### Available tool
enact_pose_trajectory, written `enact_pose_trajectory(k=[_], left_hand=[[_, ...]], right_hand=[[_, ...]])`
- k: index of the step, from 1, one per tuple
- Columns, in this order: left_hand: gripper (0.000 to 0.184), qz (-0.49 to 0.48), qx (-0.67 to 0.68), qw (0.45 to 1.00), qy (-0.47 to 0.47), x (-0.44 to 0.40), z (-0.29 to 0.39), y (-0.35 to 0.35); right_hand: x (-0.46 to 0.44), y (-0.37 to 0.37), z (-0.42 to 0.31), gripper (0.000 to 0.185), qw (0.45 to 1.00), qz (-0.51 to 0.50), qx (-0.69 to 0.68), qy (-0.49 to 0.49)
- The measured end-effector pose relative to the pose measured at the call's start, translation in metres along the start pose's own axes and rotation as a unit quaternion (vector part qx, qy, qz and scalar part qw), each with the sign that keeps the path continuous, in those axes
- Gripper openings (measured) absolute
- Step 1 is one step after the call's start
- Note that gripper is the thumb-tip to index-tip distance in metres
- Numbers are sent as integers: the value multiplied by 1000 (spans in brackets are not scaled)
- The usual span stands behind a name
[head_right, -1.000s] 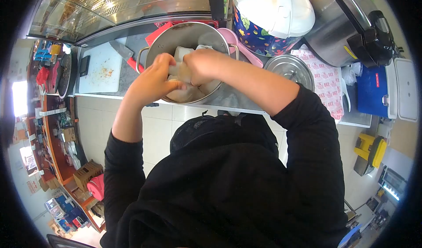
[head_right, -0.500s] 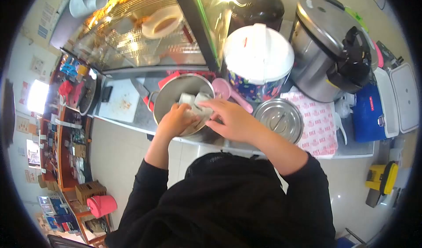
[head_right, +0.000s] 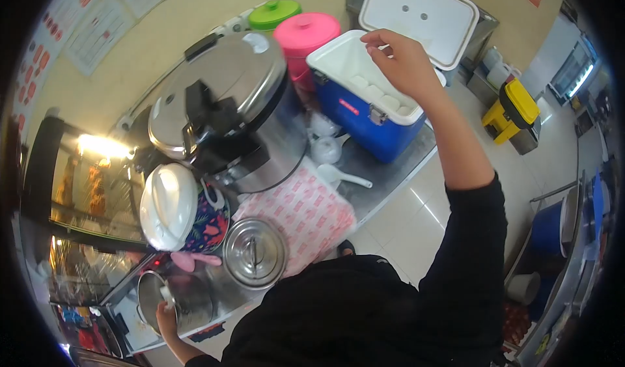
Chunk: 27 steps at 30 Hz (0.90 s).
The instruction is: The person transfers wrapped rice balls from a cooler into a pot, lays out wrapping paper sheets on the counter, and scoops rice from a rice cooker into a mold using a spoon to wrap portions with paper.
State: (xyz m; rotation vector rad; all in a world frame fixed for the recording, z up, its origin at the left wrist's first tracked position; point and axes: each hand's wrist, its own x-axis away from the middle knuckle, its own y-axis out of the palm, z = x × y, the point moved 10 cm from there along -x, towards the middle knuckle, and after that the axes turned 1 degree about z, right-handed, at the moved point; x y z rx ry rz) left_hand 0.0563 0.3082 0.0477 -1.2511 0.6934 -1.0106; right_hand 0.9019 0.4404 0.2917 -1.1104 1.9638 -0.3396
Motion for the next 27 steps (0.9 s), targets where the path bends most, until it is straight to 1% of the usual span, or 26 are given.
enact_pose_trajectory(k=[1,3,4,5,6,7,8,9,12,13,14,16,18,19,20,21,22,23,24,26,27], left_hand=[[42,2,17,1000,2,-6,-8,2],[36,32,18,999,33,-16,-27,8],[34,46,17,998,49,-18,-33,10],[38,67,44,995,58,-19,-37,9],[42,86,67,992,66,-19,-38,2],[44,64,36,996,53,-21,-42,3],[47,41,-1,998,38,-25,-47,5],[49,18,-37,999,21,-27,-50,4],[50,-10,-11,999,-32,-25,-46,5],[51,-9,-22,1000,-1,-34,-58,9],[51,-11,-21,1000,-18,-34,-58,9],[51,-18,-22,998,-51,-31,-59,9],[51,-20,-41,997,-55,-28,-52,9],[51,-20,-48,996,-66,-18,-52,9],[56,1,-28,999,-39,-16,-50,8],[62,24,-8,1000,-15,-16,-52,5],[61,26,-41,998,-30,-17,-62,8],[60,27,-73,996,-48,-15,-54,6],[60,23,-70,995,-61,-8,-40,3],[60,37,-56,993,-93,3,-17,-6],[61,57,-34,996,-54,9,-1,-12]], right_hand=[[-18,3,41,26,997,-35,63,4],[-38,38,118,29,966,-180,170,67],[-45,65,145,34,942,-265,202,33],[-47,90,173,40,920,-324,220,30],[-48,117,187,42,890,-373,260,-26],[-44,146,199,45,853,-424,292,-79],[-38,175,230,45,795,-499,344,-1],[-21,193,261,46,721,-569,389,72],[24,236,327,60,666,-625,391,118],[32,251,344,64,647,-639,396,129],[40,262,358,69,627,-654,400,140],[44,249,353,82,667,-588,415,191],[30,186,295,99,769,-400,430,251],[33,186,291,104,769,-435,407,233],[37,185,291,109,766,-469,386,210],[37,183,289,102,772,-464,392,188],[39,181,285,96,778,-459,396,164],[41,184,285,87,776,-464,404,138],[43,189,291,78,775,-469,410,110],[44,210,328,73,819,-416,394,31],[38,200,290,58,828,-407,387,8]])
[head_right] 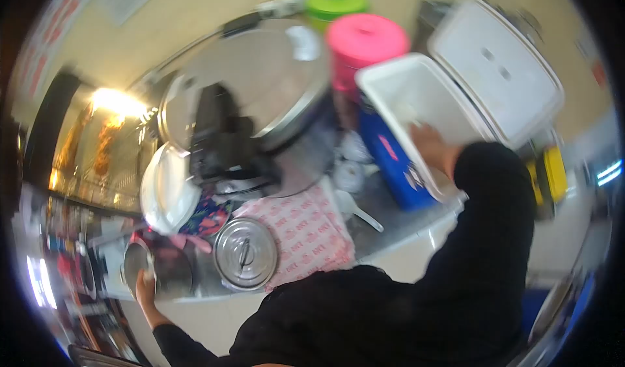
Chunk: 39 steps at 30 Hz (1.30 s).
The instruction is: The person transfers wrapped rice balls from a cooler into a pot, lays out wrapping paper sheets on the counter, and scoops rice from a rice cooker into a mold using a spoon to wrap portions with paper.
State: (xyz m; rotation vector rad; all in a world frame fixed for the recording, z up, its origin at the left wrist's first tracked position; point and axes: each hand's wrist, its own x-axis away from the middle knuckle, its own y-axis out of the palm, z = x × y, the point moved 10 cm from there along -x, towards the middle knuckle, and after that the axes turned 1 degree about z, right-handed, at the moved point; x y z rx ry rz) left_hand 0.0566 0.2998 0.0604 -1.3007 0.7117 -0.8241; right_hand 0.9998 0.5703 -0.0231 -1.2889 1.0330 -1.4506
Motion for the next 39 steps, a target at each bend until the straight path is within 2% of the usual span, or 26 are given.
enact_pose_trajectory(k=[1,2,3,4,6,8,16,20,24,26,27,29,32,34,36,39], left_hand=[[62,-20,-36,996,-83,2,-7,1],[63,-4,-15,996,-85,4,-5,-1],[63,-1,20,997,-81,-2,-25,13],[62,-4,-22,991,-132,13,7,-12],[61,21,-9,990,-136,17,3,-15],[58,6,-46,985,-165,19,1,-16],[55,-14,-28,986,-164,21,6,-16],[54,-19,-31,985,-168,21,3,-13],[53,-35,-52,985,-160,20,7,-17],[52,-59,-58,984,-156,20,10,-20],[52,-77,-56,985,-143,18,10,-17],[52,-107,-54,986,-115,8,3,-17],[40,-107,-45,993,-33,-13,3,-17],[35,-118,4,992,42,-26,2,-11],[31,-138,97,977,130,-35,4,-9],[25,-248,179,945,113,-40,0,13]], right_hand=[[-19,20,8,57,995,67,-26,-65],[-34,42,17,56,982,132,-44,-131],[-41,36,9,57,982,107,-52,-145],[-42,32,4,58,986,75,-53,-138],[-50,21,-9,60,991,20,-46,-122],[-59,14,-17,61,993,-16,-50,-110],[-65,2,-15,68,981,-86,-149,-86],[-50,-10,-7,72,953,-109,-273,-70],[-21,-46,10,76,892,-122,-431,-48],[-12,-74,32,78,873,-134,-468,-22],[-8,-78,60,82,887,-176,-426,29],[11,-123,89,85,814,15,-580,12],[76,-195,64,78,733,168,-659,7],[81,-203,75,72,726,122,-676,-31],[106,-217,34,67,716,81,-689,-75],[133,-215,-80,67,676,25,-728,-110]])
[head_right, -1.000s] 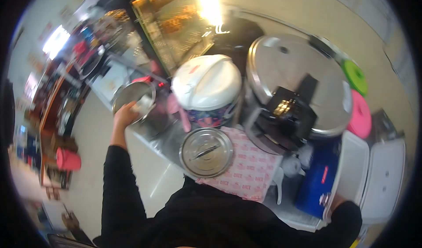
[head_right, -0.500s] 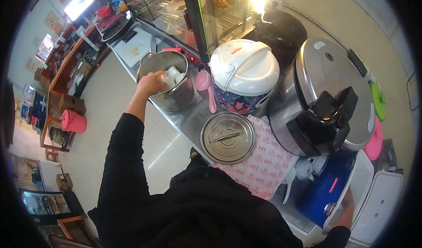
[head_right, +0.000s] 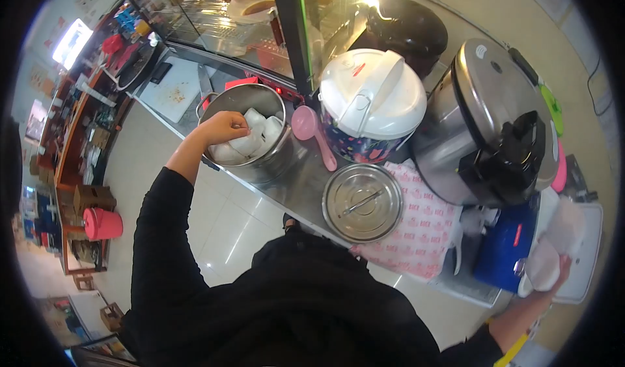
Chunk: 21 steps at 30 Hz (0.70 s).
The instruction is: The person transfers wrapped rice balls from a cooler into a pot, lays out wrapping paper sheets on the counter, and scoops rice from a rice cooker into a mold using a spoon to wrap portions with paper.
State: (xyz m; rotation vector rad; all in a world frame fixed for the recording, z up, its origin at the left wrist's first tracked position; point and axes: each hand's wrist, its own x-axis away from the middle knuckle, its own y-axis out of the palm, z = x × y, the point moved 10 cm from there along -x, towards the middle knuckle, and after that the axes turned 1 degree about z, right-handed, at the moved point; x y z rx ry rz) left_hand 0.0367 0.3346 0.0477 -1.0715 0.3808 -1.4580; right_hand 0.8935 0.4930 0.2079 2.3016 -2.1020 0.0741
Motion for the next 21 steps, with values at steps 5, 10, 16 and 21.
enact_pose_trajectory(k=[5,10,16,21], left_hand=[[34,78,-32,986,141,-1,20,-19],[53,65,295,899,319,60,109,-86],[68,-161,158,872,434,73,139,-75],[59,-215,191,869,403,69,110,-51]], right_hand=[[24,378,9,84,948,-240,-197,67],[48,622,69,86,850,-448,-201,193],[103,726,82,68,758,-481,-237,370],[131,711,91,82,842,-471,-43,257]])
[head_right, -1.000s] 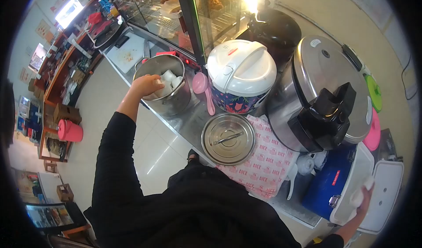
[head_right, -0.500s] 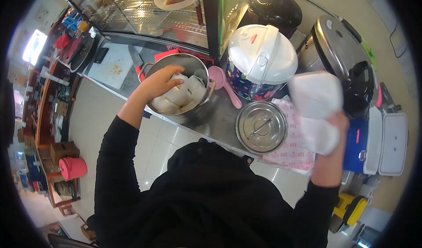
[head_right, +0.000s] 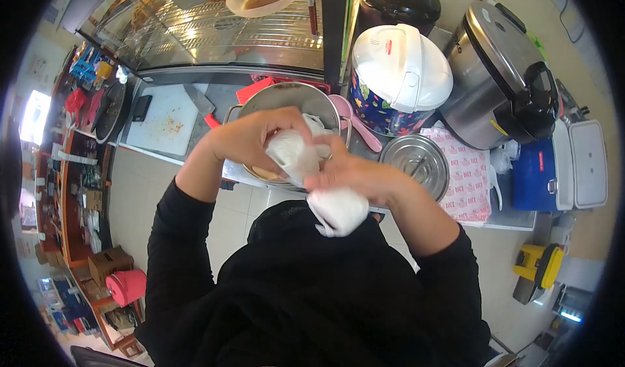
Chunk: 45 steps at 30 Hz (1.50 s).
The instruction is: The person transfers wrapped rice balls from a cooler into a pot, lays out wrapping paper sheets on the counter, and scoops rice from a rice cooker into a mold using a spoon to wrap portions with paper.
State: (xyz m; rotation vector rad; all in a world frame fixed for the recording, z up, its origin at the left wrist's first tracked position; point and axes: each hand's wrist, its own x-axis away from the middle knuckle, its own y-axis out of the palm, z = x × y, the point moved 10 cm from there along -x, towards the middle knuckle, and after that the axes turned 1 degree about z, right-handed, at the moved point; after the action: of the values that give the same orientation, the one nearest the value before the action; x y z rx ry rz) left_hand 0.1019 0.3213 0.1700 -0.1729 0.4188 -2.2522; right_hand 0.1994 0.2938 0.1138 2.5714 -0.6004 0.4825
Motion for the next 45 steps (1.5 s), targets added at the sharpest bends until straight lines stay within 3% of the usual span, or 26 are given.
enact_pose_trajectory(k=[1,3,7,13,16,18,22,23,26,29,32,35,39,42,45], left_hand=[[59,11,-13,1000,-6,5,-6,-2],[59,29,-36,999,-19,16,-16,-12],[56,239,-146,960,-2,13,-25,-67],[47,72,-321,942,-67,-23,-96,-23],[56,8,-278,955,-100,-21,-108,-12],[55,-12,-234,966,-111,-19,-123,-11],[49,22,-178,964,-198,-11,-129,-18],[46,38,-236,958,-160,-12,-124,-18],[37,108,-395,909,-72,-5,-104,-13],[35,94,-395,910,-84,-1,-101,-8],[33,119,-406,904,-60,7,-97,-7],[33,126,-417,899,-49,11,-93,-7],[33,141,-416,898,-12,15,-91,-8],[33,117,-386,913,-62,12,-97,-9],[35,119,-334,932,-73,10,-106,-11]], right_hand=[[10,0,4,81,998,16,55,-20],[28,2,21,73,999,6,40,-6],[43,10,42,59,1000,-10,-6,-1],[43,20,33,67,999,6,-32,-31],[46,12,32,71,998,36,28,-38],[44,7,17,73,994,50,85,-48],[36,-22,-29,74,980,145,-25,-135],[33,-34,-45,71,964,189,-53,-177],[8,-67,-74,58,938,286,20,-195],[-20,-77,-95,53,846,400,259,-240],[-50,-63,-94,51,790,414,373,-254],[-66,-39,-94,51,653,416,552,-310],[-96,-52,-61,43,647,386,621,-216],[-109,-50,-46,23,639,312,664,-230],[-129,-63,-27,16,703,231,655,-155]])
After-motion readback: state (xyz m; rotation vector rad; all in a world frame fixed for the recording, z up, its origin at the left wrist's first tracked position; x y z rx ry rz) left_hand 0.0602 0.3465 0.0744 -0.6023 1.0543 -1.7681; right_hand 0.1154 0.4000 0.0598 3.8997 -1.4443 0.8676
